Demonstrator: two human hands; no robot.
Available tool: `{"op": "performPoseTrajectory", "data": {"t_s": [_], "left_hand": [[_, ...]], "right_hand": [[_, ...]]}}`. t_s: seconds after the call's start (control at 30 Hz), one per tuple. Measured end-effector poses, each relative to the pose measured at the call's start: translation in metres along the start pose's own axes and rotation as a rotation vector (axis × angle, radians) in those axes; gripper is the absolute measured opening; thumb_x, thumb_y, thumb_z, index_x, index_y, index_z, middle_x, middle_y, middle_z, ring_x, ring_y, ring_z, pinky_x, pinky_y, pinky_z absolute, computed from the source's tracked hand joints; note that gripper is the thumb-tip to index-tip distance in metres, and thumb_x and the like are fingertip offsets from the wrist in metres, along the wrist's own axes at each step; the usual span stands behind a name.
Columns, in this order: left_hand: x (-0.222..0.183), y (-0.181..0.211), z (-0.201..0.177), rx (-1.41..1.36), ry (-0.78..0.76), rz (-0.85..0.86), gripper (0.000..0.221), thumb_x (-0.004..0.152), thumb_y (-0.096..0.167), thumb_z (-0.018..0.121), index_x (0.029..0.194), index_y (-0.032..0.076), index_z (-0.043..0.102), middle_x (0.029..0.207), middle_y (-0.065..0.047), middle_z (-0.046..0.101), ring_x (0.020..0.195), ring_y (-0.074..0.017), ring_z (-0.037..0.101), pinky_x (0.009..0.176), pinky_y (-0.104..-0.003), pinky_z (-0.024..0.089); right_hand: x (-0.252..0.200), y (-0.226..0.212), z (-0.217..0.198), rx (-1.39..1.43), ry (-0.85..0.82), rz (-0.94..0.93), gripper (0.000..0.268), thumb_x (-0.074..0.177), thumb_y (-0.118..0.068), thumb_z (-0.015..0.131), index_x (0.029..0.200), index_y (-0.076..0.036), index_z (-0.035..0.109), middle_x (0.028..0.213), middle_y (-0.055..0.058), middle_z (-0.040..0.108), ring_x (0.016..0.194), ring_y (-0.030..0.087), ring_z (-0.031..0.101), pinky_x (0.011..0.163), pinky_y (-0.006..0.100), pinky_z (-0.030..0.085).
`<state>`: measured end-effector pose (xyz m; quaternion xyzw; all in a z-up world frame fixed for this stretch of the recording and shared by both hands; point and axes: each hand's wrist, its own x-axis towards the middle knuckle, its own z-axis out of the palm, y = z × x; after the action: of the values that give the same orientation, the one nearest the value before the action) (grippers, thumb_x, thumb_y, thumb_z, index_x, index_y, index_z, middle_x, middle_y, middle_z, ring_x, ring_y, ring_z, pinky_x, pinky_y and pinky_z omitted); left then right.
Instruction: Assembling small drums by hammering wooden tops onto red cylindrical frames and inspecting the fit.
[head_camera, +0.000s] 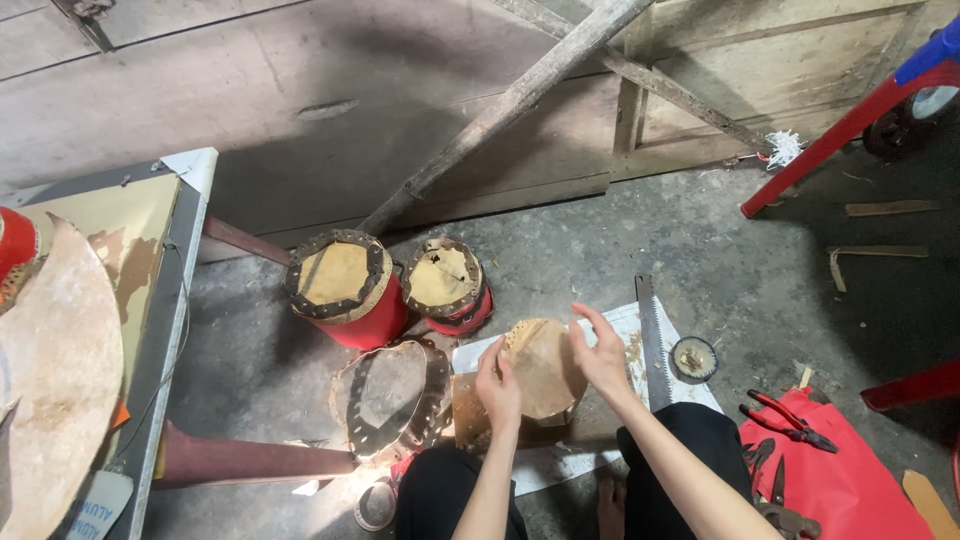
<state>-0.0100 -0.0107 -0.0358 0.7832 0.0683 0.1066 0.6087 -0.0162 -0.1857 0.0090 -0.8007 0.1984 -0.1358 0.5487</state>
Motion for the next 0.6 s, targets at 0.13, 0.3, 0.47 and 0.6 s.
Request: {"op": "performPoseTrajectory", "data": {"t_s": [0.13, 0.3, 0.47, 0.6], "left_hand": [[0.001, -0.007, 0.002, -0.018, -0.014, -0.028, 0.032, 0.1, 0.009, 0.056, 0.125, 0.016, 0.074, 0.119, -0.008, 0.071, 0.121, -0.0249, 0.066, 0.108, -0.042, 0.046], [-0.001, 0.002, 0.001, -0.079, 0.005, -0.028, 0.028, 0.1, 0.009, 0.057, 0.124, 0.01, 0.073, 0.118, -0.013, 0.072, 0.121, -0.0286, 0.066, 0.107, -0.043, 0.047], [0.001, 0.002, 0.001, -0.088, 0.015, -0.051, 0.025, 0.101, 0.014, 0.059, 0.121, 0.009, 0.071, 0.117, -0.012, 0.074, 0.12, -0.0255, 0.068, 0.106, -0.04, 0.049], [0.003, -0.004, 0.001, -0.104, 0.021, -0.044, 0.022, 0.1, 0.013, 0.06, 0.119, 0.008, 0.071, 0.117, -0.013, 0.074, 0.119, -0.026, 0.068, 0.104, -0.04, 0.051]], "right_hand": [[0.014, -0.017, 0.029, -0.211, -0.042, -0.525, 0.036, 0.09, -0.02, 0.074, 0.125, -0.024, 0.074, 0.12, 0.002, 0.074, 0.123, 0.024, 0.064, 0.111, 0.041, 0.046], [0.014, -0.036, 0.042, -0.513, -0.372, -0.571, 0.025, 0.091, -0.035, 0.074, 0.116, -0.032, 0.077, 0.133, 0.004, 0.067, 0.144, 0.041, 0.041, 0.112, 0.06, 0.038], [0.02, -0.03, 0.048, -0.529, -0.454, -0.455, 0.022, 0.093, -0.038, 0.073, 0.114, -0.035, 0.077, 0.13, -0.001, 0.069, 0.144, 0.038, 0.042, 0.114, 0.06, 0.037], [0.022, -0.035, 0.044, -0.481, -0.517, -0.38, 0.018, 0.093, -0.038, 0.072, 0.111, -0.038, 0.077, 0.123, 0.0, 0.072, 0.141, 0.041, 0.046, 0.114, 0.062, 0.036]]}}
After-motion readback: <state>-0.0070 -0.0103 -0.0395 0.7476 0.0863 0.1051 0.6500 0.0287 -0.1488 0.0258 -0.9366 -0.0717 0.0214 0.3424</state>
